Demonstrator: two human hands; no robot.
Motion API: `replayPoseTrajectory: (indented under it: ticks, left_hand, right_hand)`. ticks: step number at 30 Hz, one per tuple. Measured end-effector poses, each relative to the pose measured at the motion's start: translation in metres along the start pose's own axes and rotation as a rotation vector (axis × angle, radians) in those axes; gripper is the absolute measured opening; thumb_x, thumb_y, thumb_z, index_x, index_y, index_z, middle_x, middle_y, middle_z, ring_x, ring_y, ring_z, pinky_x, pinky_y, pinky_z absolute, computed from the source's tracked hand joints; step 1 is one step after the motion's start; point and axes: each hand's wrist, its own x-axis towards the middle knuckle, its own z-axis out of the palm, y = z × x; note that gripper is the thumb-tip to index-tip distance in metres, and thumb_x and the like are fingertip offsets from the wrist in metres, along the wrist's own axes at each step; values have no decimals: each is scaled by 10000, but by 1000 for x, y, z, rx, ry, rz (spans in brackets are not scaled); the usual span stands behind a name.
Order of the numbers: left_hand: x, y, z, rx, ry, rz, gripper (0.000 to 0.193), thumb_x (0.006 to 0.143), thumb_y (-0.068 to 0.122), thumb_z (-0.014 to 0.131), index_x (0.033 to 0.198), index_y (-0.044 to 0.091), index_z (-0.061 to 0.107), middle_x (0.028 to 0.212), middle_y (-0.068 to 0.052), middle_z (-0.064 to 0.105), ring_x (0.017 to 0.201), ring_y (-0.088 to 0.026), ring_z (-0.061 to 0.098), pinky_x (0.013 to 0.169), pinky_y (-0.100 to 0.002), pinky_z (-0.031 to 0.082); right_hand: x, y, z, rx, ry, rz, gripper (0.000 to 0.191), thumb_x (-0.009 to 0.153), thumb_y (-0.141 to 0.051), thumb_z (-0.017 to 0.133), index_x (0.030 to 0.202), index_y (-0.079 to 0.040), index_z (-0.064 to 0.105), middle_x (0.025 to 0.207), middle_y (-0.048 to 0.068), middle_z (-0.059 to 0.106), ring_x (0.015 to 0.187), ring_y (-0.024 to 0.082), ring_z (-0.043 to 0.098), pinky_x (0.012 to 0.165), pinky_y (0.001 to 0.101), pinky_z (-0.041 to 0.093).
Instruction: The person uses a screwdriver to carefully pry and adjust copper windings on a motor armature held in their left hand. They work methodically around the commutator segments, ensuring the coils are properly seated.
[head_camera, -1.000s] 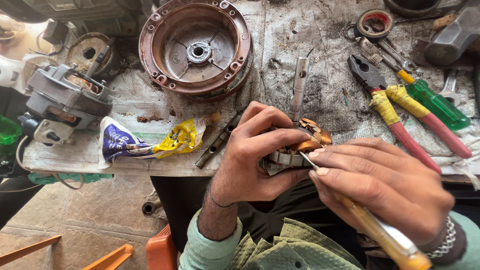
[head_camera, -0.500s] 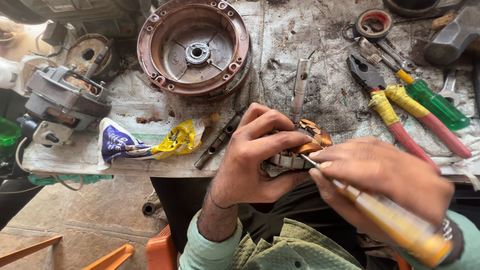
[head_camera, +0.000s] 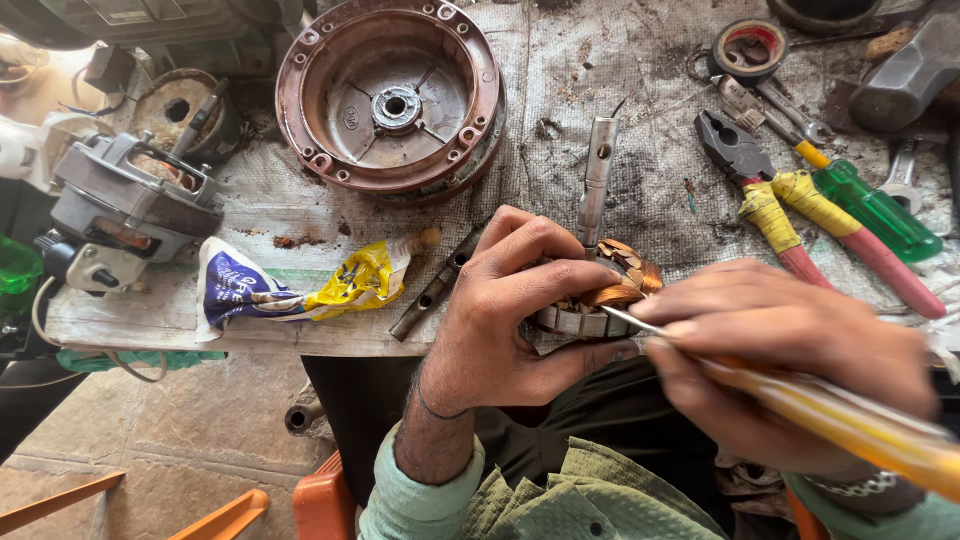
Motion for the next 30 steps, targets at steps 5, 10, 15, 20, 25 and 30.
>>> replayPoseTrajectory:
  ticks: [5, 10, 15, 20, 25, 30]
  left_hand:
    - [0, 1, -3, 0, -7, 1, 470, 762, 258, 940, 1161, 127, 727, 986, -9, 623, 973, -203, 568, 904, -325, 493]
    - [-2, 2, -5, 14, -4, -13, 468, 760, 238, 929, 1162, 112, 725, 1019, -32, 625, 1014, -219, 581, 922, -330, 510]
    - [-3, 2, -7, 13, 5, -26, 491, 744, 224, 921, 1179, 107, 725, 1050, -50, 624, 1044, -228, 594, 940, -341, 522]
    - [-4, 1, -7, -1, 1, -25, 499, 744, 234, 925, 1181, 104, 722, 1043, -48, 622, 1029, -224, 596, 926, -340, 523]
    - [-3, 0, -6, -2, -3, -7, 492, 750, 237, 929, 1175, 104, 720, 1031, -44, 618, 1000, -218, 596, 908, -338, 521]
    - [-2, 1, -5, -3, -14, -3, 470, 775, 241, 930, 1172, 104, 718, 1022, -39, 614, 984, -208, 599, 896, -326, 525]
  right_hand:
    - [-17, 10, -15, -14, 24, 31, 329, 814, -2, 732, 1052, -60, 512, 964, 166, 718, 859, 246, 775, 810, 389, 622]
    - [-18, 5, -16, -12, 46, 107, 288, 839, 26, 724, 1048, -63, 547, 960, 153, 717, 895, 241, 782, 815, 366, 640]
    - [-10, -1, -13, -50, 8, 122, 288, 828, 29, 738, 1034, -60, 558, 954, 152, 724, 864, 226, 770, 783, 350, 624]
    - [-1, -2, -14, -60, -74, 76, 297, 818, -10, 757, 1036, -63, 563, 985, 145, 718, 880, 225, 773, 805, 361, 626]
    - [8, -6, -15, -104, -163, 42, 301, 808, -54, 772, 1030, -33, 571, 1001, 165, 718, 872, 238, 765, 763, 336, 621]
    - [-5, -11, -10, -135, -84, 137, 231, 812, -72, 786, 971, -50, 619, 982, 141, 739, 875, 217, 774, 771, 318, 627]
